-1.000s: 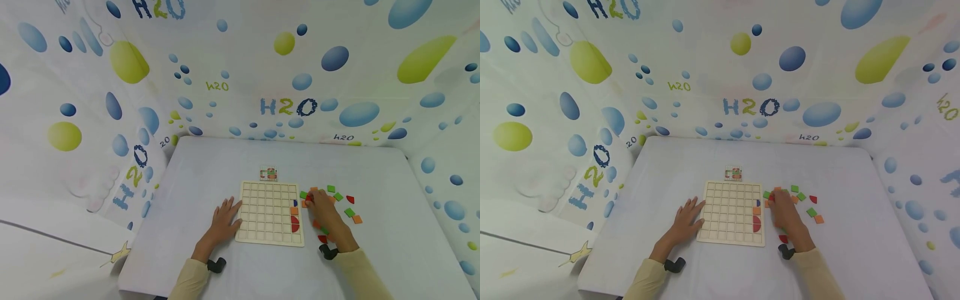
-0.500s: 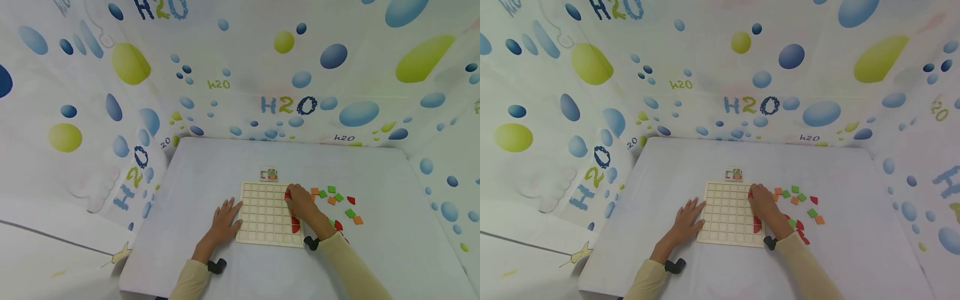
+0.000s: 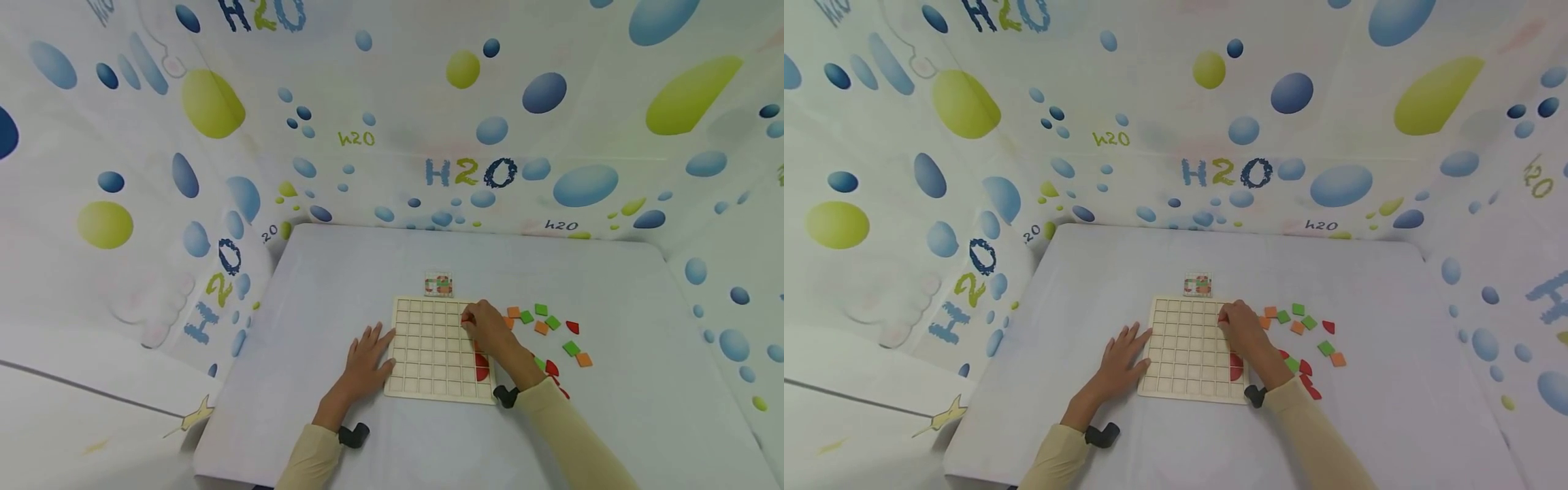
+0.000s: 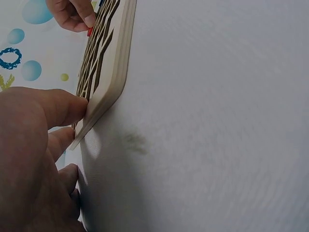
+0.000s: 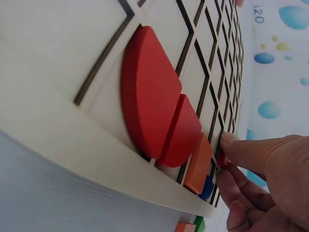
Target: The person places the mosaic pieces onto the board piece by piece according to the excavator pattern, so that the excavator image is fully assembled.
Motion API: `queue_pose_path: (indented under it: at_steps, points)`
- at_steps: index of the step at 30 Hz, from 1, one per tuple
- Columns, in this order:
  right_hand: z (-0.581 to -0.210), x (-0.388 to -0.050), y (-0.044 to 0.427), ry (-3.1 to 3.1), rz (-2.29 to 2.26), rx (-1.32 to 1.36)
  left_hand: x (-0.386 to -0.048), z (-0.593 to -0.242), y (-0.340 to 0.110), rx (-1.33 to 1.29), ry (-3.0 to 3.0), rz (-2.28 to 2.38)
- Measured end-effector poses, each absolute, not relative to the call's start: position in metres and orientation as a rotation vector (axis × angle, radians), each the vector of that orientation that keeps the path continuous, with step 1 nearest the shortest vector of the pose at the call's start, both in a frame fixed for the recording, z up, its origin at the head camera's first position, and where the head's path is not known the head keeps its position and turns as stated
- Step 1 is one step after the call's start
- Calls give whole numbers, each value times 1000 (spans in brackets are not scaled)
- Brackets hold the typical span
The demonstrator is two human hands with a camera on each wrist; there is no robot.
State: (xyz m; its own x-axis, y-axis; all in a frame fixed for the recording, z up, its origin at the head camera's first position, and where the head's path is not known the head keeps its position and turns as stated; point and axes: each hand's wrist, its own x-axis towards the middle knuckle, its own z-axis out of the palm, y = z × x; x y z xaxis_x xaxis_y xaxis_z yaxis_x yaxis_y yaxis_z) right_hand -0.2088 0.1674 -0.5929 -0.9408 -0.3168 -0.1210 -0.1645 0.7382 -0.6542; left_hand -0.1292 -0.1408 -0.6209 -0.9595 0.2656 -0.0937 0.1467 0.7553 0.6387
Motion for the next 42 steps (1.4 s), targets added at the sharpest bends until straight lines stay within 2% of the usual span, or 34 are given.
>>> queue_pose_path:
  at_steps: [14,30,34,42]
  points:
    - [-594,-209,167,2806,-850,-390,-129,-621,-140,332,2781,976]
    - [-589,-204,173,2786,-960,-320,-128,-621,-142,328,2780,975]
    - [-584,-203,199,2803,-1055,-237,-128,-620,-140,337,2771,974]
    - [-583,-211,284,2806,-1162,70,-128,-617,-138,306,2766,967]
